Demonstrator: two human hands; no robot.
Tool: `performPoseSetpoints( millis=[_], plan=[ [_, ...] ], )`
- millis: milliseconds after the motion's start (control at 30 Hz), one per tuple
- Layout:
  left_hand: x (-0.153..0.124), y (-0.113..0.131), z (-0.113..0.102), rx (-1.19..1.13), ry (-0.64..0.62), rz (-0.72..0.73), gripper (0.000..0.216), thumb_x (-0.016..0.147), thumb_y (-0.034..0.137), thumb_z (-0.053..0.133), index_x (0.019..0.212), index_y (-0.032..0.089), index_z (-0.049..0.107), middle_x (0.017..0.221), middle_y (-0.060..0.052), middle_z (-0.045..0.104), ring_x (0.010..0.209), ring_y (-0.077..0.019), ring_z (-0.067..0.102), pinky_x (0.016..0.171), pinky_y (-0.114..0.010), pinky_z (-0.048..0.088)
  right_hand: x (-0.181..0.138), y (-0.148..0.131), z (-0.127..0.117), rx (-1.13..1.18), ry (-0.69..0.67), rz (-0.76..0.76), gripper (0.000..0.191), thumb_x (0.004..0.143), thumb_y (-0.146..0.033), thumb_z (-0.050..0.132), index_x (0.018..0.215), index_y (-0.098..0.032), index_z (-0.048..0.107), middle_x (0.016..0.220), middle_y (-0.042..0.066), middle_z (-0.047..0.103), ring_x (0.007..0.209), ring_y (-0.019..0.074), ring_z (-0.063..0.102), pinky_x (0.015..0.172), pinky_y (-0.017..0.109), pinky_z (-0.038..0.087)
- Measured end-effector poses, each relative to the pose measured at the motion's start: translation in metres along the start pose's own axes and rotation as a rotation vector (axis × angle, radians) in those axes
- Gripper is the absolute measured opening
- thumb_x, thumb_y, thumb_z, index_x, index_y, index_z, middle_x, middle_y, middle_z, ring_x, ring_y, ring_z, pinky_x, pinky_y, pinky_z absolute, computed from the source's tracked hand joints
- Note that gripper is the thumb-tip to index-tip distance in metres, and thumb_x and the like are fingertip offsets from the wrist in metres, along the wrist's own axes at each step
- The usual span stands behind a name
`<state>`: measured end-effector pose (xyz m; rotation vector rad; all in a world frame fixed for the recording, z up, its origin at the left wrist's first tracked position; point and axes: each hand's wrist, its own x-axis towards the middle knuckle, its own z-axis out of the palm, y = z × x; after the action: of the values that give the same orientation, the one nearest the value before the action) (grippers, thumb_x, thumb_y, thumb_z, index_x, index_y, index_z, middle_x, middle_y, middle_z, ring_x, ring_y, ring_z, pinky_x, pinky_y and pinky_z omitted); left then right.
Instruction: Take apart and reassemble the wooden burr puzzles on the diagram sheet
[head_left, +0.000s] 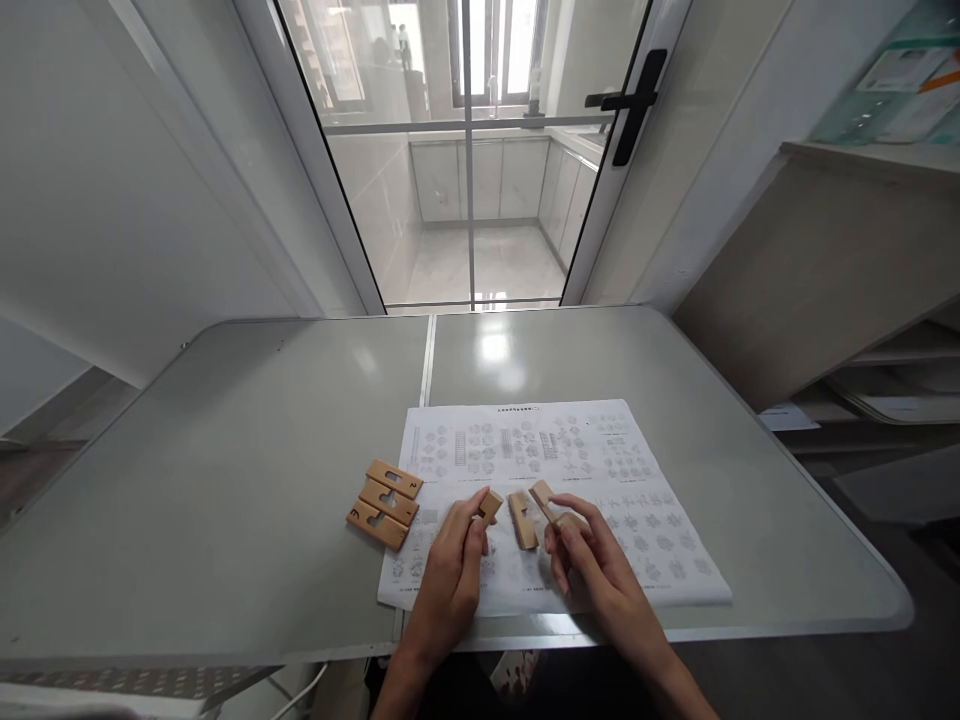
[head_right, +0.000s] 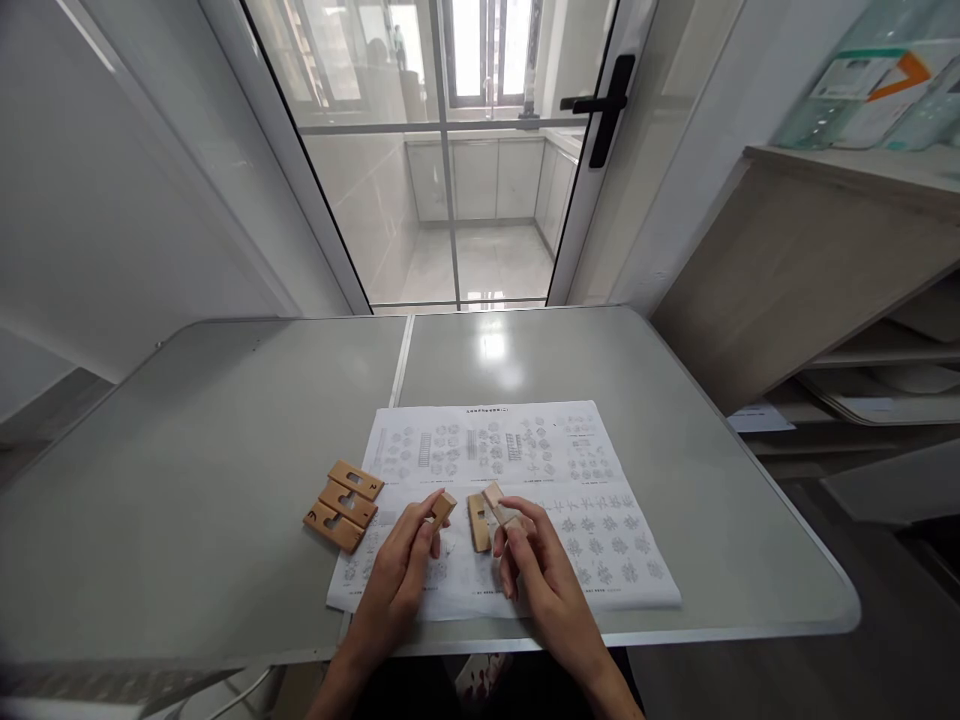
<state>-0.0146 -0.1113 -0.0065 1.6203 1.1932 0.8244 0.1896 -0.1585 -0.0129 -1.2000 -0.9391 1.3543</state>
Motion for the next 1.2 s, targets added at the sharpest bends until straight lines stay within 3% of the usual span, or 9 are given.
performPoseSetpoints(
  millis=[100, 333, 467, 767, 967, 1067, 1200],
  plan=[
    [0.003, 0.007, 0.0, -0.123, -0.025, -0.091, 0.05, 0.109, 0.047, 0.05, 0.153, 0.023, 0.056, 0.101, -0.007, 0.073, 0.094, -0.0234, 0.068, 0.097, -0.043, 0.056, -0.002, 0.004, 0.003, 0.042, 0.032, 0.004, 0.055, 0.106, -0.06, 0.057, 0.15, -0.029, 0.045, 0.089, 0.0, 0.065, 0.06, 0.014, 0.051, 0.065, 0.031, 0.049],
    [0.01, 0.016, 0.008, -0.589, -0.049, -0.295, 0.051, 0.088, 0.044, 0.085, 0.13, 0.02, 0.073, 0.123, -0.01, 0.074, 0.103, -0.0268, 0.077, 0.101, -0.045, 0.061, 0.0, 0.005, 0.004, 0.05, 0.063, 0.007, 0.05, 0.105, -0.059, 0.06, 0.14, -0.025, 0.051, 0.092, 0.001, 0.066, 0.059, 0.0124, 0.052, 0.063, 0.029, 0.049],
    [0.012, 0.012, 0.009, -0.664, 0.001, -0.355, 0.06, 0.082, 0.043, 0.091, 0.133, 0.019, 0.072, 0.119, -0.009, 0.075, 0.104, -0.0291, 0.079, 0.1, -0.045, 0.064, -0.002, 0.006, 0.007, 0.007, 0.073, -0.006, 0.049, 0.106, -0.058, 0.058, 0.141, -0.025, 0.051, 0.091, 0.001, 0.066, 0.061, 0.0136, 0.053, 0.062, 0.029, 0.048],
    [0.008, 0.005, 0.01, -0.532, -0.051, -0.224, 0.061, 0.099, 0.049, 0.071, 0.153, 0.024, 0.057, 0.13, -0.012, 0.074, 0.093, -0.0236, 0.078, 0.09, -0.042, 0.065, -0.003, 0.008, 0.01, -0.065, 0.065, -0.021, 0.048, 0.107, -0.059, 0.056, 0.14, -0.024, 0.052, 0.091, 0.002, 0.068, 0.063, 0.0153, 0.054, 0.064, 0.03, 0.049],
    [0.004, 0.002, 0.01, -0.292, 0.024, -0.225, 0.058, 0.105, 0.056, 0.056, 0.152, 0.024, 0.061, 0.11, -0.008, 0.08, 0.098, -0.0224, 0.073, 0.108, -0.045, 0.055, -0.003, 0.009, 0.009, -0.095, 0.067, -0.013, 0.049, 0.107, -0.059, 0.056, 0.14, -0.023, 0.053, 0.092, 0.003, 0.068, 0.063, 0.0155, 0.055, 0.064, 0.03, 0.049],
    [0.003, -0.002, 0.009, -0.279, 0.024, -0.232, 0.059, 0.107, 0.056, 0.051, 0.155, 0.023, 0.058, 0.116, -0.009, 0.08, 0.113, -0.0258, 0.071, 0.115, -0.047, 0.05, -0.003, 0.009, 0.008, -0.105, 0.062, -0.006, 0.048, 0.107, -0.058, 0.056, 0.14, -0.023, 0.052, 0.091, 0.002, 0.068, 0.064, 0.0159, 0.055, 0.064, 0.03, 0.048],
    [0.0, -0.005, 0.008, -0.356, 0.032, -0.239, 0.055, 0.107, 0.052, 0.052, 0.155, 0.026, 0.059, 0.156, -0.008, 0.062, 0.151, -0.0315, 0.05, 0.128, -0.052, 0.038, -0.003, 0.009, 0.009, -0.124, 0.056, -0.006, 0.048, 0.108, -0.058, 0.055, 0.14, -0.023, 0.053, 0.089, 0.002, 0.067, 0.064, 0.0161, 0.054, 0.064, 0.03, 0.048]
  ],
)
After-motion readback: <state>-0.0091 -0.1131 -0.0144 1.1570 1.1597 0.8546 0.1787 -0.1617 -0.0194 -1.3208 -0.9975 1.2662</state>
